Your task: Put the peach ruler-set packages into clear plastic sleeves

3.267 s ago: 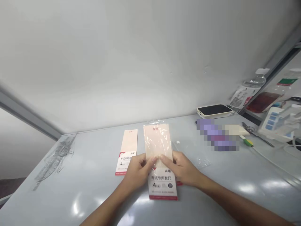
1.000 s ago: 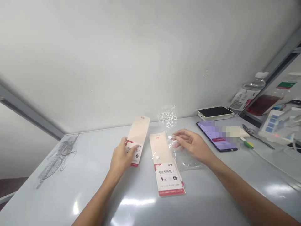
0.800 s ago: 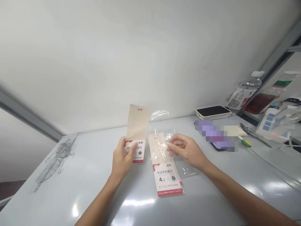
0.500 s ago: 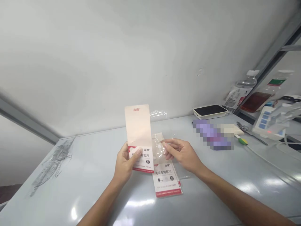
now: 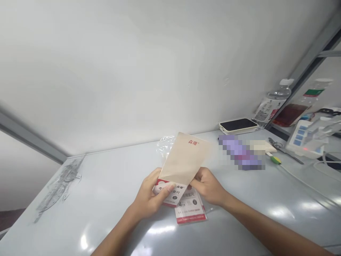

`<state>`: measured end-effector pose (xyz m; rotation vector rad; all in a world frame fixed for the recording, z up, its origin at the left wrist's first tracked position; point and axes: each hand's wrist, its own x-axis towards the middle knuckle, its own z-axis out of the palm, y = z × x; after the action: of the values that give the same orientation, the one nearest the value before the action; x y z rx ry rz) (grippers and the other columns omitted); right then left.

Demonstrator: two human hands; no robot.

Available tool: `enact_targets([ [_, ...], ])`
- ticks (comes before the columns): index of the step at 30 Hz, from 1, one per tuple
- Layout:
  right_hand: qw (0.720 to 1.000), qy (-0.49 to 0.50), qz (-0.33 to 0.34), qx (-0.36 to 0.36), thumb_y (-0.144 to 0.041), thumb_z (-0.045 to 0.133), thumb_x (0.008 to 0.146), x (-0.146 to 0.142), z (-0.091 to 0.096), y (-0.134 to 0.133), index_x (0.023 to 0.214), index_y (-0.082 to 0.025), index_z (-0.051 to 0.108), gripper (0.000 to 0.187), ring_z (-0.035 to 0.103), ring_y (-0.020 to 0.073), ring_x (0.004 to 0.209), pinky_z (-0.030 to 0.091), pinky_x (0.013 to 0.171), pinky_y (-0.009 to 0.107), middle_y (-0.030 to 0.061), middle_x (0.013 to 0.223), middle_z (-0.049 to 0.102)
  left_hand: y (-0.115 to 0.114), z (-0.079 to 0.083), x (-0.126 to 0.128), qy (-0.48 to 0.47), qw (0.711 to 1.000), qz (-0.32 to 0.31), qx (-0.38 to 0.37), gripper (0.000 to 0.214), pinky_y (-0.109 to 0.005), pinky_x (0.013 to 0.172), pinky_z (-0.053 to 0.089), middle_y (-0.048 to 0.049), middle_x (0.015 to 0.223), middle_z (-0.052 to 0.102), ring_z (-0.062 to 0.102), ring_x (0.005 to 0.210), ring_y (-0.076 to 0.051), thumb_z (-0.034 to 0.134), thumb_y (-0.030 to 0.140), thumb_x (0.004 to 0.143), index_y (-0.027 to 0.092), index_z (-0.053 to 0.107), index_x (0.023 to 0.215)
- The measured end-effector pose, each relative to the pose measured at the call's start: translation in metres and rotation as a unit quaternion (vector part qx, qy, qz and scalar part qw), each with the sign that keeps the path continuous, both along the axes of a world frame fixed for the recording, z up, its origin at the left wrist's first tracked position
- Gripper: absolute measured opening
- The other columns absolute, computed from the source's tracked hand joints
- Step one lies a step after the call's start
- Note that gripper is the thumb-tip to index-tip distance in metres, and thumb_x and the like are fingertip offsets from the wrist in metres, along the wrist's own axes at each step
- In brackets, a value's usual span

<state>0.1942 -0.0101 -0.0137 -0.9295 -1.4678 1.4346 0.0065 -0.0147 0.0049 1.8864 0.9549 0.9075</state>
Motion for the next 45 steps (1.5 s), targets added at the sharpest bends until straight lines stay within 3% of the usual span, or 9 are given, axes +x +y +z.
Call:
enact_targets([
  [4,1.0,-0.016,-0.02,-0.009,-0.027,0.05,0.08,-0.001,0.001,0.0,0.072,-0.018,0.063,0.018,0.057,0.0126,0.058,0.047,0.055,0.024,0.0004,0.066,0.063,-0.002,0.001,0.001,-0.001,1.0,0.028,-0.012,0.022,-0.029,0.07,0.045,-0.007,0.089,0.06,0.056,0.077,-0.018,0.048,0.031,0.08,0.019,0.061,0.093],
  [11,0.999,0.022,-0.014,-0.037,-0.042,0.049,0.081,0.001,0.0,0.003,0.096,-0.017,0.058,0.03,0.064,0.0163,0.067,0.049,0.059,0.028,0.0054,0.079,0.066,-0.001,-0.003,-0.004,-0.019,0.995,0.076,-0.058,0.02,-0.027,0.063,0.046,-0.0054,0.081,0.063,0.057,0.072,-0.018,0.051,0.031,0.078,0.018,0.061,0.09],
  [21,0.998,0.037,0.001,-0.044,-0.045,0.043,0.084,-0.001,-0.006,0.004,0.092,-0.018,0.05,0.028,0.061,0.0147,0.07,0.048,0.062,0.028,0.0033,0.08,0.063,0.004,0.0,-0.005,-0.052,0.988,0.08,-0.119,0.021,-0.024,0.057,0.046,-0.004,0.078,0.064,0.058,0.067,-0.016,0.056,0.034,0.075,0.018,0.062,0.087],
  [25,0.996,0.057,0.005,-0.071,-0.04,0.054,0.079,-0.004,-0.007,0.002,0.091,-0.02,0.048,0.024,0.059,0.0145,0.067,0.049,0.066,0.031,0.0009,0.075,0.06,0.004,-0.004,-0.006,-0.066,0.985,0.09,-0.133,0.02,-0.024,0.055,0.046,-0.0035,0.076,0.064,0.058,0.065,-0.015,0.057,0.034,0.074,0.017,0.061,0.086],
  [29,0.994,0.061,-0.035,-0.086,-0.032,0.069,0.065,-0.007,-0.005,0.001,0.085,-0.021,0.049,0.031,0.059,0.0155,0.069,0.05,0.069,0.032,0.0008,0.079,0.06,0.003,-0.007,-0.009,-0.076,0.982,0.081,-0.155,0.02,-0.024,0.054,0.046,-0.0026,0.075,0.064,0.058,0.064,-0.015,0.058,0.034,0.074,0.018,0.059,0.086],
  [32,0.991,0.076,-0.04,-0.1,-0.03,0.07,0.064,-0.008,-0.003,0.0,0.082,-0.021,0.05,0.029,0.06,0.0169,0.072,0.05,0.067,0.032,0.0014,0.081,0.062,0.002,-0.009,-0.01,-0.075,0.982,0.09,-0.15,0.021,-0.025,0.055,0.047,-0.0034,0.074,0.063,0.058,0.064,-0.015,0.058,0.035,0.073,0.017,0.059,0.084],
  [36,0.988,0.093,-0.03,-0.122,-0.032,0.069,0.064,-0.006,-0.002,0.0,0.072,-0.019,0.05,0.025,0.063,0.0174,0.067,0.051,0.064,0.032,0.0007,0.074,0.064,0.004,-0.012,-0.007,-0.097,0.974,0.147,-0.143,0.021,-0.025,0.054,0.047,-0.0028,0.073,0.063,0.059,0.063,-0.015,0.058,0.035,0.074,0.017,0.058,0.084],
  [40,0.987,0.085,0.0,-0.137,-0.035,0.067,0.067,-0.006,0.0,-0.003,0.075,-0.016,0.055,0.024,0.066,0.0191,0.067,0.05,0.067,0.033,0.0032,0.072,0.067,0.004,-0.012,-0.001,-0.128,0.956,0.219,-0.146,0.023,-0.026,0.056,0.05,-0.002,0.074,0.063,0.061,0.066,-0.016,0.057,0.039,0.075,0.017,0.054,0.084],
  [45,0.991,0.065,-0.014,-0.113,-0.039,0.061,0.073,-0.006,0.0,-0.004,0.079,-0.016,0.061,0.025,0.066,0.0188,0.067,0.051,0.065,0.032,0.0053,0.075,0.068,0.004,-0.011,0.001,-0.143,0.946,0.241,-0.163,0.027,-0.029,0.062,0.052,-0.0037,0.082,0.065,0.063,0.069,-0.017,0.055,0.041,0.076,0.018,0.053,0.091],
])
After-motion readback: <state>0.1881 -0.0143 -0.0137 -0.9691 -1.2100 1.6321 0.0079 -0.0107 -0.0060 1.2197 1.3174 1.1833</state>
